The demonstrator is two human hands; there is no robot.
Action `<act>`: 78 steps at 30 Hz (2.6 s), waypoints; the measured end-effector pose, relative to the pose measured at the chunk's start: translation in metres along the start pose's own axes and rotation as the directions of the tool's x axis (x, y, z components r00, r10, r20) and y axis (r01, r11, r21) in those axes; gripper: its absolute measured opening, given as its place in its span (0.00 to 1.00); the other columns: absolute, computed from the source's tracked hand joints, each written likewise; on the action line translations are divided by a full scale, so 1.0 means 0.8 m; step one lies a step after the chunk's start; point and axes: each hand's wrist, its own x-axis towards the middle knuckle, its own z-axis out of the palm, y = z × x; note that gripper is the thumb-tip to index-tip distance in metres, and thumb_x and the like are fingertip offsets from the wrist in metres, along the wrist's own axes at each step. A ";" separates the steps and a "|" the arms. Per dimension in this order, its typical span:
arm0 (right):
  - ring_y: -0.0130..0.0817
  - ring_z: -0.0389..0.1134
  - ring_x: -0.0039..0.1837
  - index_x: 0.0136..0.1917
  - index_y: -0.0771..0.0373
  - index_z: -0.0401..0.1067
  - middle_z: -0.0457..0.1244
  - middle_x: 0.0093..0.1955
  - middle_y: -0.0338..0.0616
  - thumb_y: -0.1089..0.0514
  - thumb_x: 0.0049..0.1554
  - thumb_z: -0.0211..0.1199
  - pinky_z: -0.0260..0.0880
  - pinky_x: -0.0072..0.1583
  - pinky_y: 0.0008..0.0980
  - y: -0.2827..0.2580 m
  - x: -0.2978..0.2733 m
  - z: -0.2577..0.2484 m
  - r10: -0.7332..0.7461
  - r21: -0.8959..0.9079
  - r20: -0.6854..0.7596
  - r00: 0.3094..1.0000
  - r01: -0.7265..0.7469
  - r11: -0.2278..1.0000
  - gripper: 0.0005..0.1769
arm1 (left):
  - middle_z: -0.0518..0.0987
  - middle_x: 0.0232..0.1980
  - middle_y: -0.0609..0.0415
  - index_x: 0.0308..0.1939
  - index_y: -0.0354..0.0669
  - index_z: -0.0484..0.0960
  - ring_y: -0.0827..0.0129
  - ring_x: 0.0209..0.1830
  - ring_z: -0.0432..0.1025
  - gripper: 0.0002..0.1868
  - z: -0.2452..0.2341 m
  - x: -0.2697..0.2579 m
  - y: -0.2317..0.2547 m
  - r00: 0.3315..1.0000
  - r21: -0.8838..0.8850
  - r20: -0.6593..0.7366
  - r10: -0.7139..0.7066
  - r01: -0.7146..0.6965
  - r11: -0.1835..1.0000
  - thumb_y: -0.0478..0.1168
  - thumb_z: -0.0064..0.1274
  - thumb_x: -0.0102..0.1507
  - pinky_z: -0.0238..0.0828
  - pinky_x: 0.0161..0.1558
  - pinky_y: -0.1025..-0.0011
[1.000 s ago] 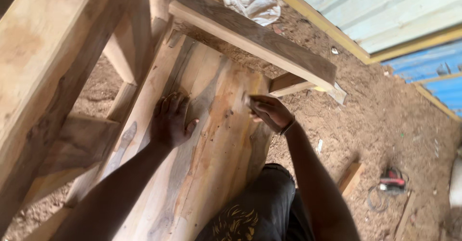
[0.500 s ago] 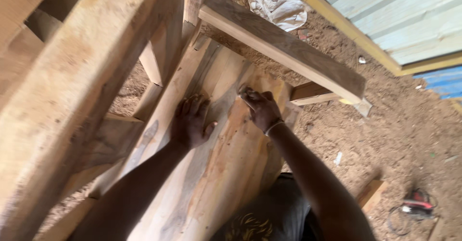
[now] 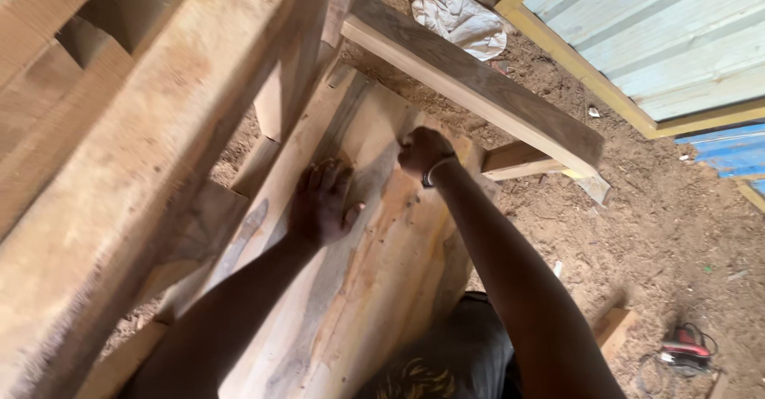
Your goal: The person sands the surfaces and edges of a wooden bench using a sanding block.
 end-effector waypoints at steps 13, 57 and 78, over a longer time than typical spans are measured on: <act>0.45 0.76 0.53 0.53 0.49 0.77 0.72 0.53 0.45 0.50 0.61 0.47 0.75 0.60 0.45 0.039 -0.005 -0.016 0.209 0.146 0.194 0.958 -0.239 0.960 0.17 | 0.67 0.68 0.33 0.66 0.35 0.72 0.41 0.70 0.60 0.37 -0.003 -0.002 0.006 0.998 -0.020 0.059 -0.032 0.034 0.999 0.58 0.52 0.62 0.50 0.72 0.43; 0.41 0.70 0.60 0.63 0.53 0.73 0.68 0.62 0.44 0.58 0.56 0.61 0.69 0.65 0.37 0.001 -0.128 0.017 0.020 -0.210 0.186 0.982 0.020 0.977 0.21 | 0.68 0.70 0.35 0.68 0.36 0.72 0.42 0.71 0.60 0.37 0.000 -0.001 0.005 0.999 0.071 0.027 0.017 -0.019 0.997 0.60 0.49 0.64 0.51 0.72 0.45; 0.48 0.75 0.55 0.49 0.59 0.77 0.72 0.50 0.57 0.51 0.53 0.57 0.75 0.60 0.45 -0.017 -0.081 -0.001 0.112 -0.148 0.283 0.952 -0.072 0.986 0.16 | 0.67 0.74 0.39 0.74 0.44 0.67 0.43 0.74 0.59 0.37 -0.003 -0.004 0.008 0.992 -0.014 0.069 0.109 -0.108 0.994 0.58 0.48 0.64 0.48 0.75 0.43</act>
